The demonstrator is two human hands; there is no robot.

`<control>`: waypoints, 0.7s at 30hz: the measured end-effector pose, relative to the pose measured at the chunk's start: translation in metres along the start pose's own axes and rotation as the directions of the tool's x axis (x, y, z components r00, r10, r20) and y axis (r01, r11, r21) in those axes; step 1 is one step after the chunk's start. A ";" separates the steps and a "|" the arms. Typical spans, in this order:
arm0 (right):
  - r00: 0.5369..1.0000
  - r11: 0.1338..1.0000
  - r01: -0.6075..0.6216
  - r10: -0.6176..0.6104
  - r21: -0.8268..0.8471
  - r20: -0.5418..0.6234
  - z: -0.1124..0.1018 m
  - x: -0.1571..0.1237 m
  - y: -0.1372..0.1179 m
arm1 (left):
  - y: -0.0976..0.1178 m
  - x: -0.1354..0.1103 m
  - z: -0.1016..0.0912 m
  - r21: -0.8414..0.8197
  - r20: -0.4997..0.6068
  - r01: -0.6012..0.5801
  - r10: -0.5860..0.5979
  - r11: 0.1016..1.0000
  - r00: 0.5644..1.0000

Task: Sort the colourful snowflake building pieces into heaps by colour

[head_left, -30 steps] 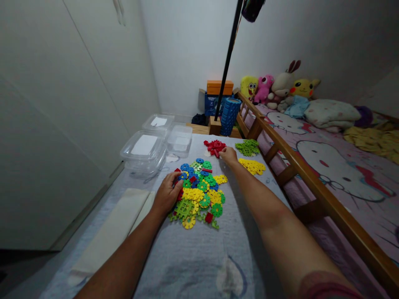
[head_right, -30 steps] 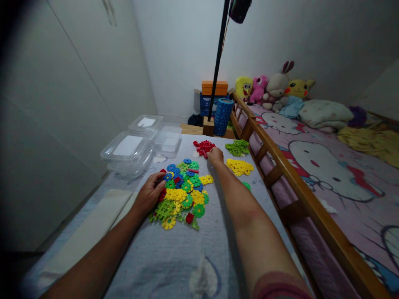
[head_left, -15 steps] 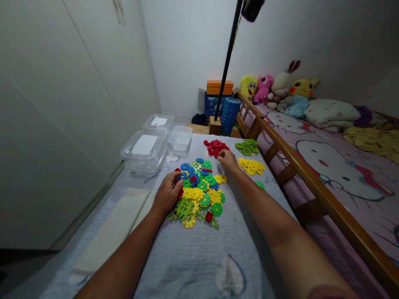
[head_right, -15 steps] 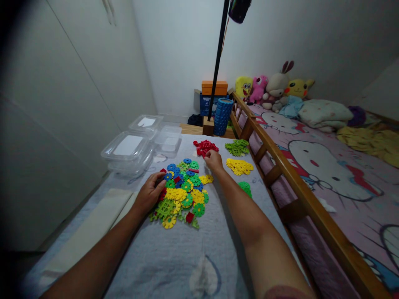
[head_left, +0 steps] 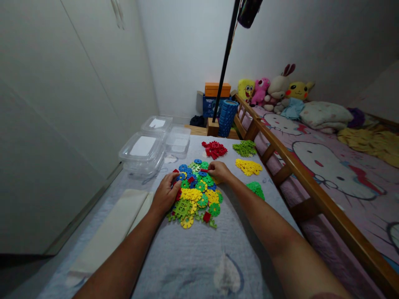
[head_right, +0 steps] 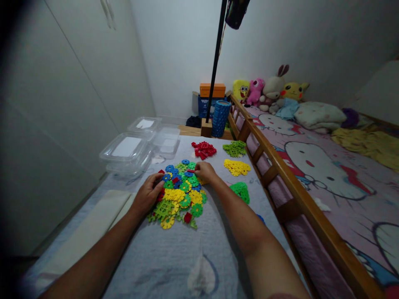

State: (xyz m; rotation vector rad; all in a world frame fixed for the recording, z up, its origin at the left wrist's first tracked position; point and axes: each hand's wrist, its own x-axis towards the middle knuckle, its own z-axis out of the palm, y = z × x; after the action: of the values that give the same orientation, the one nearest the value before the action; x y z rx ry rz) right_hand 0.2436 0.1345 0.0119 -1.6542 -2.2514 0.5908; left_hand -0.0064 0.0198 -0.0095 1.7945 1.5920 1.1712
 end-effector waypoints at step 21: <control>0.917 0.875 -0.216 0.334 0.433 -0.218 -0.016 0.035 0.031 | -0.007 -0.002 0.002 -0.013 -0.071 0.029 -0.030 0.999 0.997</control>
State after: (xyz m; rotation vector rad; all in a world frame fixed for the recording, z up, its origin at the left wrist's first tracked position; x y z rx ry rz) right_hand 0.2668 0.1782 0.0109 -1.7242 -1.5701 0.7638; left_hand -0.0082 0.0200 -0.0168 1.7340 1.6427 1.2407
